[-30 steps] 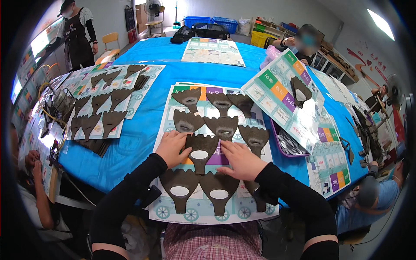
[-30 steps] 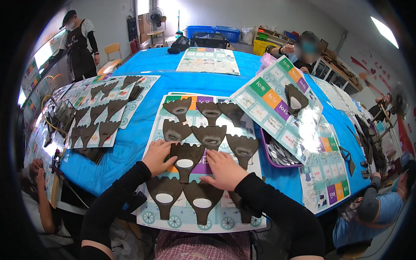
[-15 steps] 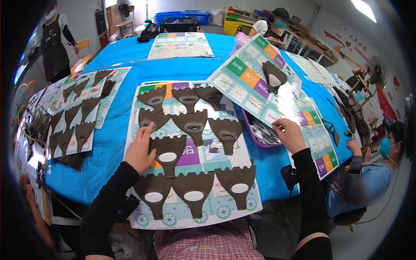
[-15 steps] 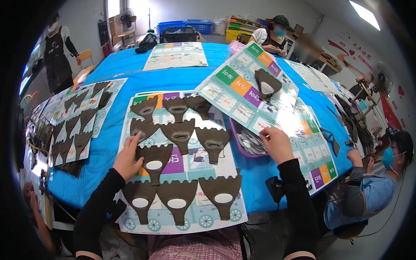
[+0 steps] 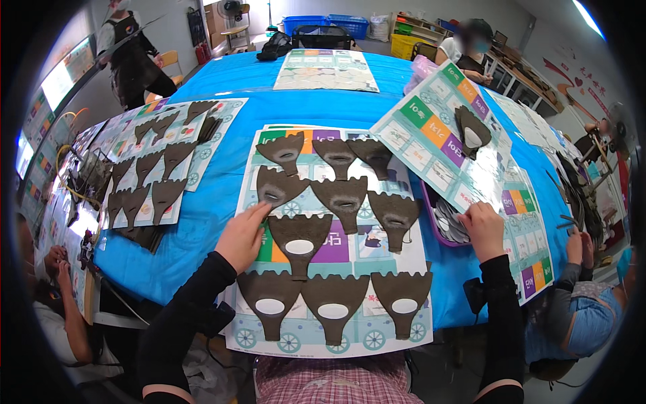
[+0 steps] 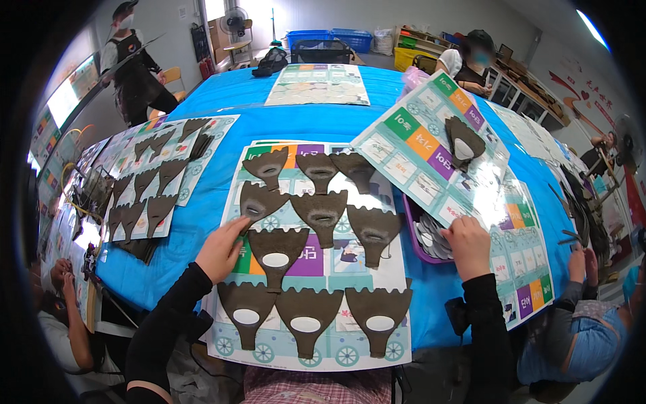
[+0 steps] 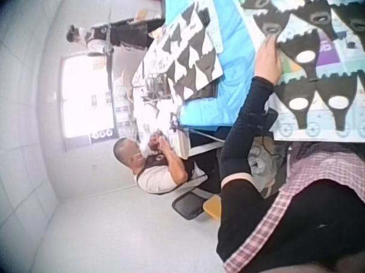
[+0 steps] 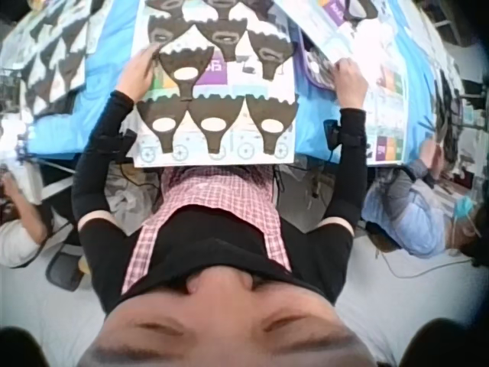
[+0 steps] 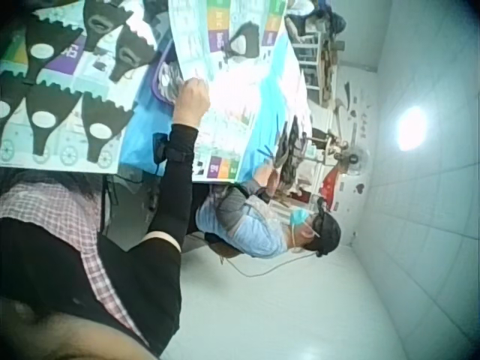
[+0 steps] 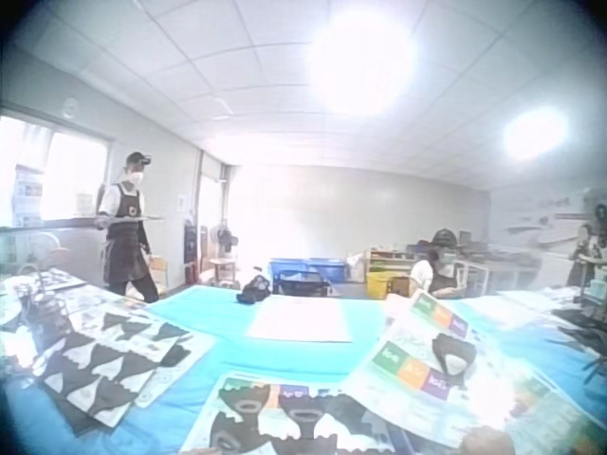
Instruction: Assembling shoe components by manually applying small oval patches onto brown leather-like upper parts on a production table.
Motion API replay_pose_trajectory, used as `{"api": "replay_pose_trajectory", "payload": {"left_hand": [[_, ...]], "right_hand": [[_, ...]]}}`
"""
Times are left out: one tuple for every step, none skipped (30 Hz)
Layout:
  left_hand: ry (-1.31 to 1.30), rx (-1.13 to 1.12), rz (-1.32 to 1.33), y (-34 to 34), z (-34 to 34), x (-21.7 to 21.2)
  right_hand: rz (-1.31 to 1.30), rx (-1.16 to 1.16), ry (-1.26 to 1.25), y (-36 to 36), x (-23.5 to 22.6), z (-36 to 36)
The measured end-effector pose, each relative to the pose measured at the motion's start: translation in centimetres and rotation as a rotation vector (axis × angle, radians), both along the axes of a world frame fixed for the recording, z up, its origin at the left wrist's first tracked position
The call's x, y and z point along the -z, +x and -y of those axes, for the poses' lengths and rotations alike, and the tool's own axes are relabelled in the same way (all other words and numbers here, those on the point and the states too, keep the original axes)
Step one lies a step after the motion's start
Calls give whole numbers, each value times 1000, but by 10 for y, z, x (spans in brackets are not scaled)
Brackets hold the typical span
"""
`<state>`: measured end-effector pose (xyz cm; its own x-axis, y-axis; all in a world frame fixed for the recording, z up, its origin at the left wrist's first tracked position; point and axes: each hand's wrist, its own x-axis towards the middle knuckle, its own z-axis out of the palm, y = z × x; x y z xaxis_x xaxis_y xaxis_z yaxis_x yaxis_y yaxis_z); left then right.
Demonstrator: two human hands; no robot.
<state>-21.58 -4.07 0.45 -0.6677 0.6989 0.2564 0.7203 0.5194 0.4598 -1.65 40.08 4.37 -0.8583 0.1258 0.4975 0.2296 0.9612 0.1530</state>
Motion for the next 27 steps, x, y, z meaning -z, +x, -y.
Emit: {"api": "replay_pose_trajectory", "payload": {"left_hand": [[-12, -60, -45, -2, 1, -4], [-24, -119, -89, -6, 3, -6], [-48, -76, -41, -12, 7, -5], [-48, -82, -41, -11, 9, -4], [-64, -49, -53, -7, 9, -2], [-79, -16, -62, -4, 7, -1], [-121, -4, -83, -2, 7, -3], [-120, -8, -83, -2, 7, -6], [-114, -41, -95, -4, 7, -11], [-108, -74, -105, -8, 8, -15], [-65, -77, -206, -17, 8, -15], [-68, -85, -207, -21, 9, -20], [36, -27, 22, -26, 4, -23], [136, 20, 243, -28, 2, -28], [313, 106, 592, -27, -5, -28], [491, 198, 934, -24, -14, -32], [545, 288, 1021, -19, -16, -40], [659, 307, 1037, -12, -23, -49], [630, 272, 1024, -15, -24, -54], [599, 238, 1012, -19, -24, -57], [677, 165, 909, -21, -21, -56], [757, 153, 863, -27, -16, -52], [800, 88, 837, -29, -9, -50], [845, 31, 818, -29, -7, -47], [845, 33, 823, -29, -2, -42], [618, -48, 578, -30, 7, -35], [391, -125, 327, -28, 17, -29]], "right_hand": [[-13, 13, -21, 2, -2, -1], [-25, 28, -41, 4, -5, -3], [-40, 28, -69, 5, -7, -6], [-40, 22, -69, 6, -11, -7], [-86, 45, -127, 7, -17, -6], [-131, 69, -185, 7, -23, -4], [-178, 40, -184, 5, -33, 1], [-178, 36, -183, 1, -40, 6], [-223, -11, -257, -3, -47, 12], [-267, -59, -332, -9, -53, 20], [-268, -118, -460, -22, -59, 36], [-236, -175, -639, -37, -60, 53], [-191, -198, -935, -54, -64, 81], [-120, -309, -1125, -72, -62, 108], [-40, -362, -1237, -88, -61, 136], [25, -440, -1148, -103, -55, 156], [70, -520, -1193, -115, -57, 186], [133, -535, -1250, -123, -59, 205], [123, -632, -1269, -134, -53, 218], [112, -728, -1286, -144, -46, 225], [115, -740, -1292, -151, -44, 231], [170, -766, -1381, -158, -43, 237], [225, -789, -1468, -165, -42, 241], [227, -786, -1469, -169, -41, 241], [287, -744, -1466, -174, -40, 238], [345, -700, -1463, -178, -39, 234], [337, -642, -1444, -182, -36, 229]]}}
